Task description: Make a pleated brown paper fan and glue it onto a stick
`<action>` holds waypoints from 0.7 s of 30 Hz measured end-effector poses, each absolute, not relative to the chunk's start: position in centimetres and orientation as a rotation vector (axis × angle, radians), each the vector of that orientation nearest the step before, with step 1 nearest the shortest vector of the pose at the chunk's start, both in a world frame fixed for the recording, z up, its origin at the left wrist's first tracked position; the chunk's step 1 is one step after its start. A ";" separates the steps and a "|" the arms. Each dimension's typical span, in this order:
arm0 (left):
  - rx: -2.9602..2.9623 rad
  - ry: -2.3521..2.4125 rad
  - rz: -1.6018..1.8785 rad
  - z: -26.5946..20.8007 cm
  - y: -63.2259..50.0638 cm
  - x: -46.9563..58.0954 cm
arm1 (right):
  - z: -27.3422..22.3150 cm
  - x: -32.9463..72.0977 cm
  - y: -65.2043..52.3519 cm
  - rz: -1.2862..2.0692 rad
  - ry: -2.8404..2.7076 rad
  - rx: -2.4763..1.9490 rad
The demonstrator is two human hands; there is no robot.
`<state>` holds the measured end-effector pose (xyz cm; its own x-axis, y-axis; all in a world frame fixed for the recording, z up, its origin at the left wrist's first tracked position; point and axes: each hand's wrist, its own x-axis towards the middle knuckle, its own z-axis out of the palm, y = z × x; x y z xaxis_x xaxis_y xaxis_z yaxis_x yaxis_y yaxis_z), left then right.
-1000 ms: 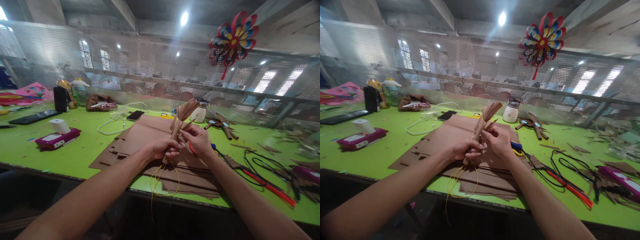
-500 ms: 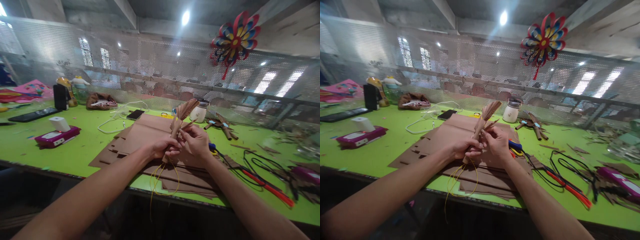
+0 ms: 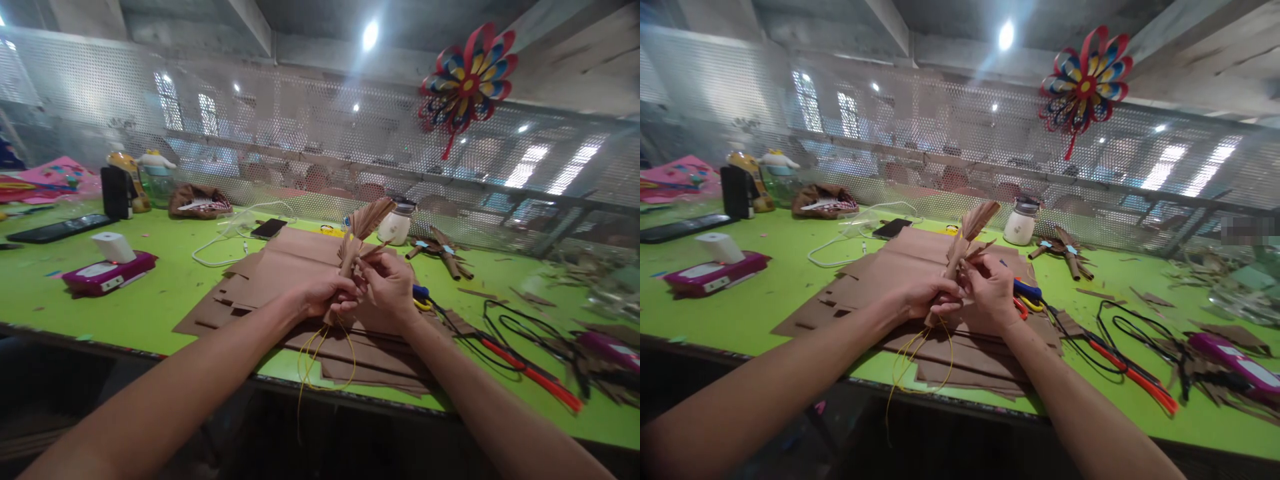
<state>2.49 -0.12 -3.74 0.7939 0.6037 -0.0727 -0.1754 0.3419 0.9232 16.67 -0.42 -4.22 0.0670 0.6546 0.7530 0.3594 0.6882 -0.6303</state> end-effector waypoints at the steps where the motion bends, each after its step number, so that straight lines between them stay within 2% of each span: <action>1: 1.117 0.448 0.528 -3.7 -0.1 2.5 | -4.2 16.7 -0.5 0.286 -1.542 -0.863; 21: 1.122 0.476 0.536 -3.6 -0.3 2.7 | -4.3 16.4 -0.7 0.424 -1.514 -0.833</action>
<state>2.69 -0.30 -3.60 0.7786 0.6212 -0.0887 -0.1612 0.3346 0.9285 16.45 -0.74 -4.29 0.0573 0.7139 0.6979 0.2480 0.6669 -0.7026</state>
